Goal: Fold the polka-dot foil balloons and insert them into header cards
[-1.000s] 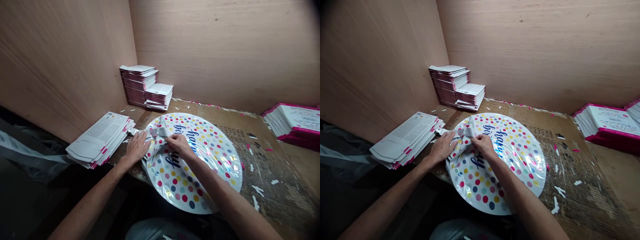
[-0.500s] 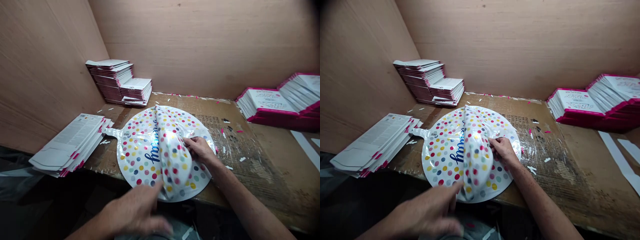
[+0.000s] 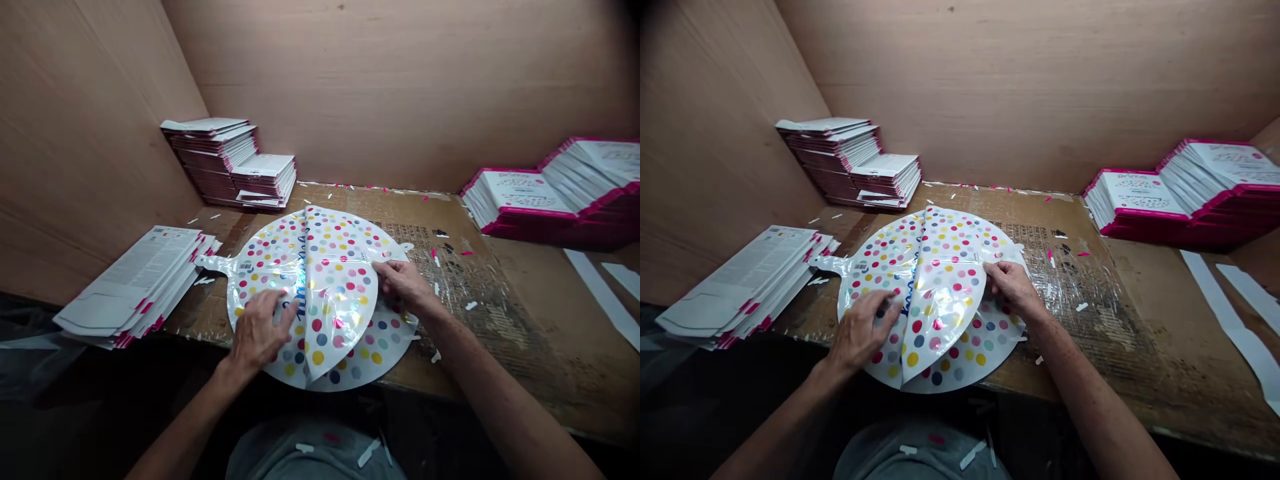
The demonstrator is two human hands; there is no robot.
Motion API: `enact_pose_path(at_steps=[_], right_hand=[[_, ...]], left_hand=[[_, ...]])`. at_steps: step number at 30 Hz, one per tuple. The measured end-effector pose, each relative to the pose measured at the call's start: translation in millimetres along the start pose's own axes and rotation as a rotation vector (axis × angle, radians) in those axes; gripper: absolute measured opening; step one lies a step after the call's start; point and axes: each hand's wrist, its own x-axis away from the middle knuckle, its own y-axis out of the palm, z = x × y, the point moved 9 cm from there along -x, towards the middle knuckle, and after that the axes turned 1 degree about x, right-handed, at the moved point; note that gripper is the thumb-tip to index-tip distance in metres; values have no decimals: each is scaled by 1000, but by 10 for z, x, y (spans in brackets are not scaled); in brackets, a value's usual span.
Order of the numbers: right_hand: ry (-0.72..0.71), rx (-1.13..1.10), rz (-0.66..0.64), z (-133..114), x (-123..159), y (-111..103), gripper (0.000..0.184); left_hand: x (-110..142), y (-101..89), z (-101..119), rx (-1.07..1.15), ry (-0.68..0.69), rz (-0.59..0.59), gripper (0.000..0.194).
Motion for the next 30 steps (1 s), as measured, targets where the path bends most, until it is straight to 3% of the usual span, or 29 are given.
enact_pose_path(at_steps=[3, 6, 10, 13, 16, 19, 21, 23, 25, 26, 28, 30], right_hand=[[-23, 37, -24, -34, -5, 82, 43], [-35, 133, -14, -62, -38, 163, 41], [-12, 159, 8, -51, -88, 237, 38], [6, 138, 7, -19, -107, 265, 39], [35, 129, 0, 47, -128, 277, 38], [42, 171, 2, 85, -158, 275, 36], [57, 279, -9, 84, -157, 274, 34], [53, 496, -33, 24, -107, 283, 35], [-31, 800, 41, -169, 7, 252, 35], [-111, 938, 137, -323, 94, 230, 37], [-341, 1097, 363, -673, 333, 263, 47], [-640, 1112, 410, -898, 563, 491, 49]], left_hand=[[-85, 97, -412, -233, 60, 45, 56], [-293, 171, -684, -356, 92, -18, 59], [-420, -37, -651, -323, 90, -41, 48], [-69, -219, -297, -155, 154, -17, 37], [492, -176, 68, -135, 241, 1, 33], [833, -129, 80, -186, 116, 174, 5], [905, -104, -14, -233, 15, 252, 13], [893, -86, -83, -262, -32, 235, 14], [861, -103, -94, -251, -18, 164, 12], [850, -127, -84, -228, 4, 123, 11], [833, -186, -74, -127, 38, 43, 12], [789, -266, -115, -3, 24, 24, 21]])
